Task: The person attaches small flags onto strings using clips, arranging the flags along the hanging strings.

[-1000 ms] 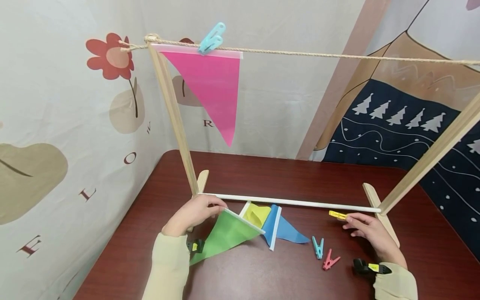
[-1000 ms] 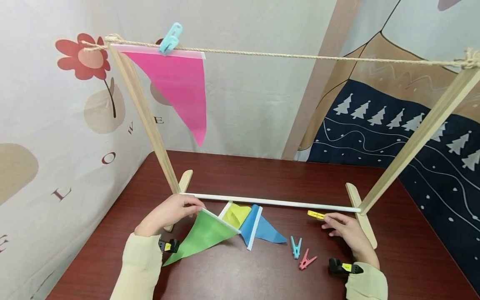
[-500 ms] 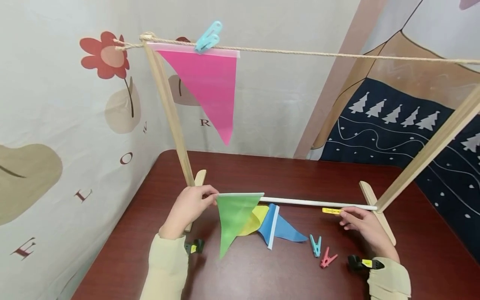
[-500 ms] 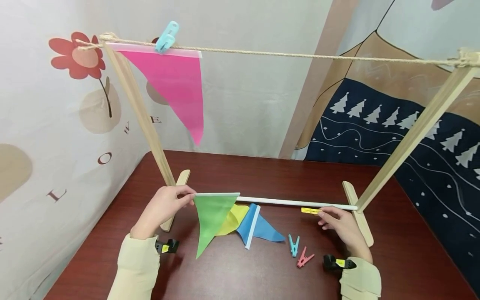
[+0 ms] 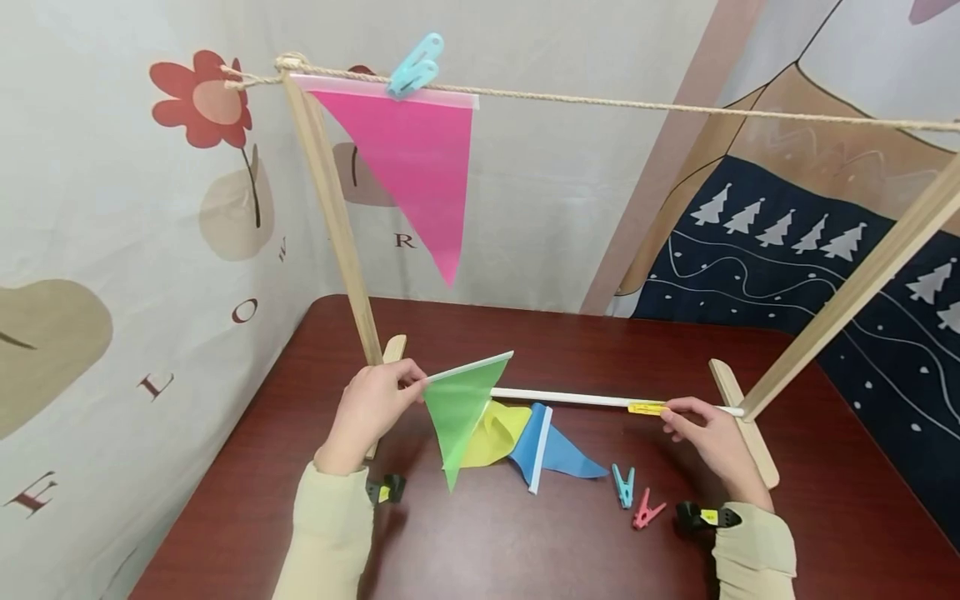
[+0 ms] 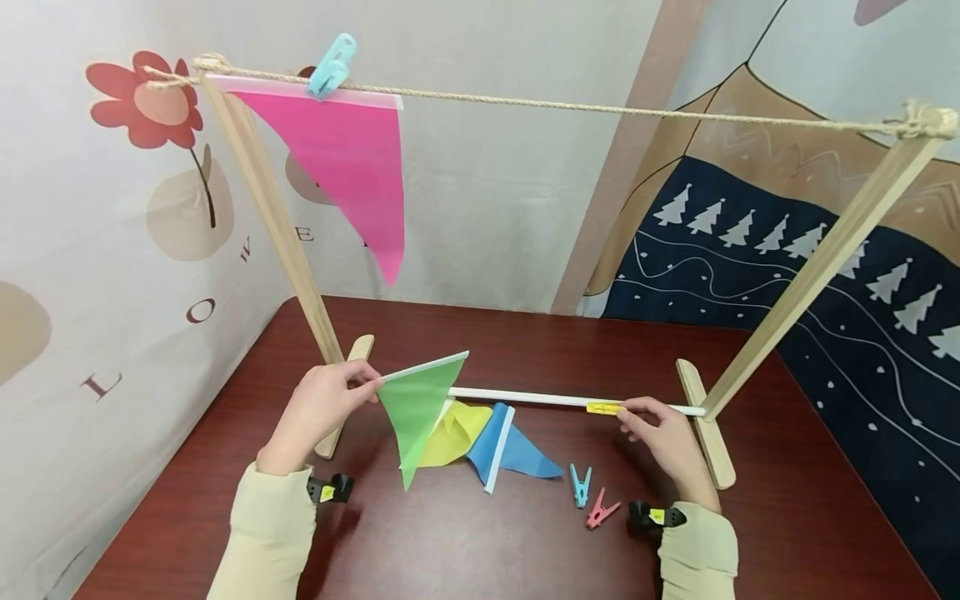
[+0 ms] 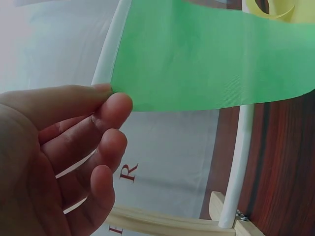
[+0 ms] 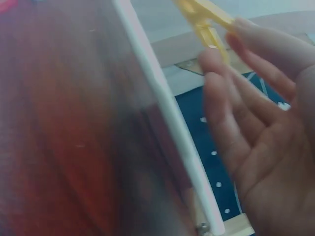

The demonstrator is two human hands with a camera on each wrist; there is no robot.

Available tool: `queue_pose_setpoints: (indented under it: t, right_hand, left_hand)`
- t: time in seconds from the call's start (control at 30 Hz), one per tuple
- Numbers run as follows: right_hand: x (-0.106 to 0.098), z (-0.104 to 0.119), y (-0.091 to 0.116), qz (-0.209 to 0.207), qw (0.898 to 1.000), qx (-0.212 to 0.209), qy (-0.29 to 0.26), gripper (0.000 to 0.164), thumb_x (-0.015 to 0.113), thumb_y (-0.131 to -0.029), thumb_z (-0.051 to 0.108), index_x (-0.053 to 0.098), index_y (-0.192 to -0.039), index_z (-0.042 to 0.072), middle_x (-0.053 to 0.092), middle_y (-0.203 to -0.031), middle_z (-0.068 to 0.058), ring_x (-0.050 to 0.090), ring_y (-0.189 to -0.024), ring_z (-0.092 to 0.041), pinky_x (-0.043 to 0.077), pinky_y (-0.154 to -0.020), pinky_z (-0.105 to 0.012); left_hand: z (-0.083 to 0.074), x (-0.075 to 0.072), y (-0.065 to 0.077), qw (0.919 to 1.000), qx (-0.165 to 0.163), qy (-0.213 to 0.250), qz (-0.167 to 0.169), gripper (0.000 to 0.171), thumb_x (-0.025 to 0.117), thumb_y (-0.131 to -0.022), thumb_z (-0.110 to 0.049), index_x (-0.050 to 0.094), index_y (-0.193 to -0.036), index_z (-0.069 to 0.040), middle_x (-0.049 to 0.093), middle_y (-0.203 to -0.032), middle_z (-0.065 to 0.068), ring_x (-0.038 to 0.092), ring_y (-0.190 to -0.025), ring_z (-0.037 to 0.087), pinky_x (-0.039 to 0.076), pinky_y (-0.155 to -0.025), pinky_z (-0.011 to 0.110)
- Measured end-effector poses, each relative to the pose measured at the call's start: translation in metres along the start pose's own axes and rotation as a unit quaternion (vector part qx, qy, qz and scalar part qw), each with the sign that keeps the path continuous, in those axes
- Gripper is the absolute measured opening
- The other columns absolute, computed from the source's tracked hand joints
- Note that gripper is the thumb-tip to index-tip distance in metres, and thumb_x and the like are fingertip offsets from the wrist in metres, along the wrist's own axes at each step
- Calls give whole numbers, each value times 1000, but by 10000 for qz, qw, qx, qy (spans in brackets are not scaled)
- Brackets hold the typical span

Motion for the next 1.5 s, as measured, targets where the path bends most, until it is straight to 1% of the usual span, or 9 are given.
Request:
queue_pose_setpoints:
  t: [0.13, 0.27, 0.4, 0.47, 0.73, 0.9, 0.97, 1.33, 1.5]
  right_hand:
    - [2, -4, 0, -633, 9979, -89, -64, 32, 60, -84, 35, 62, -102, 8, 64, -79, -6, 59, -63, -19, 47, -60, -30]
    - [2, -24, -9, -1153, 9930, -254, -101, 31, 61, -83, 37, 64, -102, 12, 61, -97, -2, 60, -65, -19, 47, -58, -26]
    - [5, -55, -25, -1424, 9880, -547, -257, 28, 63, -82, 34, 65, -102, 16, 55, -110, 2, 60, -69, -15, 47, -56, -19]
    - [6, -56, -28, -1337, 9877, -680, -437, 27, 63, -82, 30, 64, -104, 14, 54, -114, -1, 60, -72, -15, 48, -58, -20]
    - [12, 14, -14, -1039, 9786, -1264, -1248, 20, 62, -83, 15, 63, -101, 5, 54, -114, -9, 60, -70, -18, 47, -55, -18]
    - [13, 42, -10, -1152, 9765, -1380, -1186, 18, 62, -84, 15, 65, -99, 6, 55, -112, -7, 55, -62, -13, 44, -53, -19]
    - [13, 54, -5, -1283, 9822, -1185, -689, 20, 62, -84, 23, 65, -98, 8, 55, -111, -4, 55, -62, -13, 45, -53, -21]
    - [16, 67, -6, -1153, 9861, -1099, -471, 24, 60, -84, 28, 64, -102, 13, 53, -119, 1, 60, -78, -8, 48, -64, -16]
    - [13, 72, -9, -1131, 9843, -1338, -208, 23, 62, -83, 27, 65, -102, 14, 55, -119, 1, 56, -91, -5, 47, -67, -14]
  left_hand:
    - [1, 2, 1, 9999, 114, 32, -51, 7, 60, -84, -32, 67, -85, -29, 58, -60, -18, 52, -59, 5, 38, -55, 29]
    - [5, -3, 2, 9994, 182, 22, -299, 10, 61, -83, -32, 70, -86, -29, 62, -75, -16, 55, -69, 8, 41, -63, 31]
    - [6, -6, 1, 9974, 416, -71, -588, 10, 64, -81, -28, 72, -87, -25, 62, -85, -13, 56, -71, 11, 42, -64, 31]
    - [4, -6, 1, 9958, 580, -95, -708, 11, 65, -81, -26, 72, -89, -23, 62, -86, -11, 57, -69, 12, 43, -61, 31]
    - [-8, 1, 0, 9878, 901, -309, -1232, 7, 67, -80, -22, 68, -87, -24, 62, -76, -13, 53, -60, 7, 42, -54, 30]
    - [-11, 11, -1, 9881, 807, -624, -1151, 6, 67, -79, -21, 65, -84, -24, 59, -69, -13, 51, -56, 6, 40, -48, 29]
    - [-12, 14, -1, 9879, 788, -675, -1152, 6, 67, -79, -21, 64, -84, -24, 59, -69, -13, 52, -57, 6, 41, -47, 29]
    - [-23, 16, 6, 9731, 1405, -913, -1578, 10, 70, -76, -17, 62, -78, -22, 51, -75, -11, 49, -64, 6, 40, -45, 28]
    - [-25, 16, 7, 9723, 1402, -932, -1624, 9, 68, -77, -17, 62, -79, -22, 49, -71, -12, 46, -61, 6, 39, -45, 26]
Point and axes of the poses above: each hand's wrist, its own y-axis away from the middle knuckle, its own x-axis out of the palm, z = x × y, the point moved 1 cm from there along -y, towards the middle knuckle
